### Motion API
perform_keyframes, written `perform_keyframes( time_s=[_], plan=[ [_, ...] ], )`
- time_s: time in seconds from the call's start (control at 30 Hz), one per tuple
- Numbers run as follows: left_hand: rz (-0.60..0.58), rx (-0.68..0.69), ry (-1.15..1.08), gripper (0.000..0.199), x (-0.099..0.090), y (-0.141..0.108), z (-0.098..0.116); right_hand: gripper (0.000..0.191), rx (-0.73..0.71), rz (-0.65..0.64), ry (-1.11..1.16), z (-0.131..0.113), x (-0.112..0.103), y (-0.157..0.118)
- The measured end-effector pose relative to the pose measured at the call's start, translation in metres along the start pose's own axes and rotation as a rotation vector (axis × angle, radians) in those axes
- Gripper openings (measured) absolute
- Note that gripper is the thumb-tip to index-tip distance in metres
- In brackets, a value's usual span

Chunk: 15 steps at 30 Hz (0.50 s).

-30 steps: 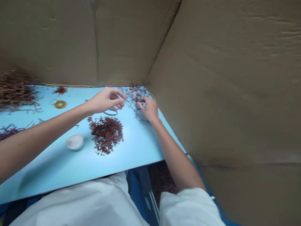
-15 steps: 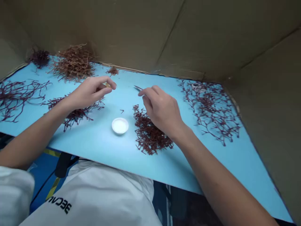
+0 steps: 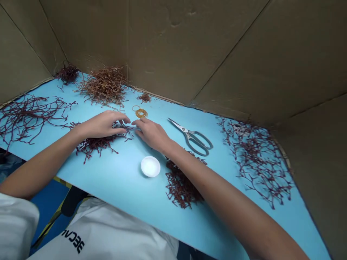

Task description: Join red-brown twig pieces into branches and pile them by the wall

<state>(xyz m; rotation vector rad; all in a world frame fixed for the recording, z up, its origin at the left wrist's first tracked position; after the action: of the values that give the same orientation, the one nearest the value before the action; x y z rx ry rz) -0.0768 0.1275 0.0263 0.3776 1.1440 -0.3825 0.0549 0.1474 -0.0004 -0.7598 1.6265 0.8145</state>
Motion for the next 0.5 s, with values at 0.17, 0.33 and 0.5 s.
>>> perform_keyframes(
  time_s=[0.17,0.33,0.5],
  plan=[
    [-0.084,-0.003,0.032,0.018,0.018,0.001,0.002,0.023,-0.051,-0.032,-0.079,-0.006,0.000,0.005],
    [-0.123,0.003,0.043,0.021,0.019,0.000,0.005,0.032,-0.152,-0.030,-0.192,-0.017,-0.016,-0.006],
    [-0.098,-0.005,0.105,0.022,0.021,-0.005,0.002,0.022,-0.214,0.139,-0.294,-0.026,-0.058,-0.041]
  ],
)
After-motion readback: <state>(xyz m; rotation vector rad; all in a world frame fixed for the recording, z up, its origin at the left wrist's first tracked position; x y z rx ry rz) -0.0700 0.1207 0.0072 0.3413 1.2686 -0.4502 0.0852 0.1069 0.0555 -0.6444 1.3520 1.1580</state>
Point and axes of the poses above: each hand's wrist, its own y-axis towards the middle knuckle, its own x-axis out of the palm, z = x × y, the point moved 9 cm from there along y, towards the middle knuckle, and after that the axes turned 7 degrees about -x, right-handed, at the moved point
